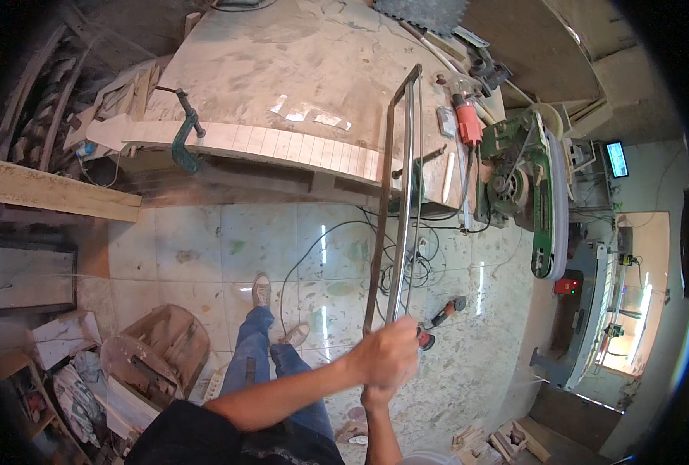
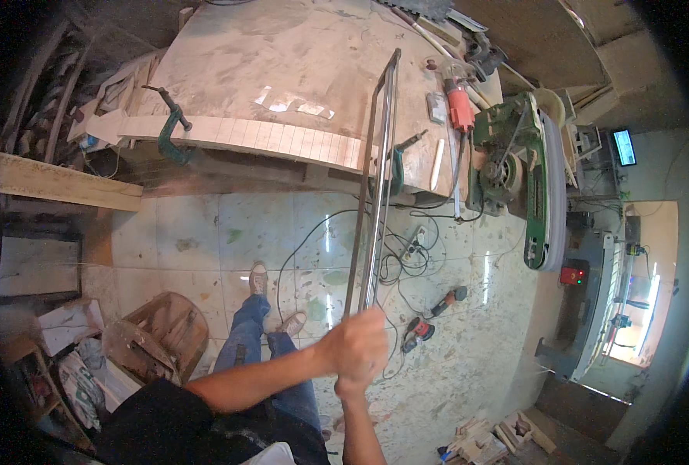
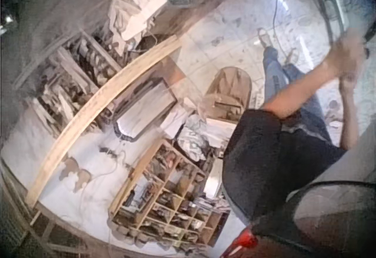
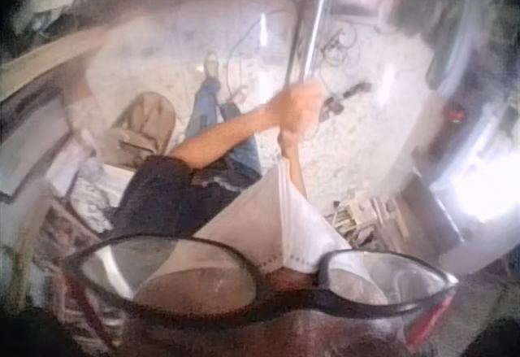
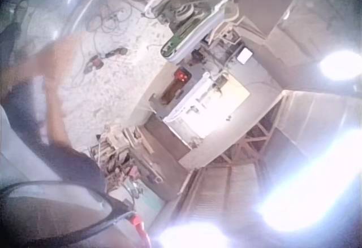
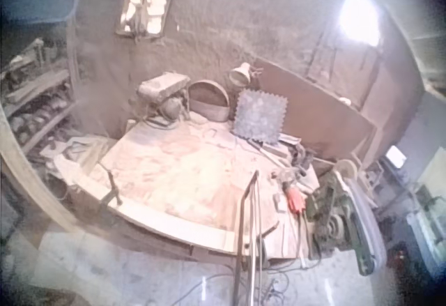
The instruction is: The person uses a hacksaw to cut a clamped wooden plank on a workbench. They perform repeated back-and-forth strokes to saw through the wood, then briefly inspect the cut piece before resuming sawing.
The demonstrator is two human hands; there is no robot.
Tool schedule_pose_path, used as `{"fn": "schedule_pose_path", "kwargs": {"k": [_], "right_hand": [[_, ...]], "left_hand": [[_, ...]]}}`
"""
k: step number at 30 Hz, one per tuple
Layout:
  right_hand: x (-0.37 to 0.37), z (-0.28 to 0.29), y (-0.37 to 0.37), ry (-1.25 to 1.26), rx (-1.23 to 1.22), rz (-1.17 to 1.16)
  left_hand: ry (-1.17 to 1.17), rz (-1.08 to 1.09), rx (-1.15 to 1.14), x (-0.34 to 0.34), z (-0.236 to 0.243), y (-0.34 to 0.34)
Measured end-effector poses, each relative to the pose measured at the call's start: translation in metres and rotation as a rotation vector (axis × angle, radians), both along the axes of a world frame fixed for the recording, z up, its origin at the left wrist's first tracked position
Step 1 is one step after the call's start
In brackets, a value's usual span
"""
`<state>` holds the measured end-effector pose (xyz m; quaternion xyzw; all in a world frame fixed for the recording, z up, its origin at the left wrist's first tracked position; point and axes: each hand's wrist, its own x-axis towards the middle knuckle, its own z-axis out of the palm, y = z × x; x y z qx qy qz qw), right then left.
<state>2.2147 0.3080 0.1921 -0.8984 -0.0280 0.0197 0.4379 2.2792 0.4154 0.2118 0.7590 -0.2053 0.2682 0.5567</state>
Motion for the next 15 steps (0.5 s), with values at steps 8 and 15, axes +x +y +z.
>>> {"fn": "schedule_pose_path", "kwargs": {"k": [8,15], "right_hand": [[0.159,-0.016,0.073,0.243,0.582,-0.017],[0.057,-0.031,0.022,0.005,0.224,0.004]], "left_hand": [[-0.072,0.153,0.062,0.153,0.002,0.079],[-0.003,0.141,0.052,0.071,0.003,0.041]]}}
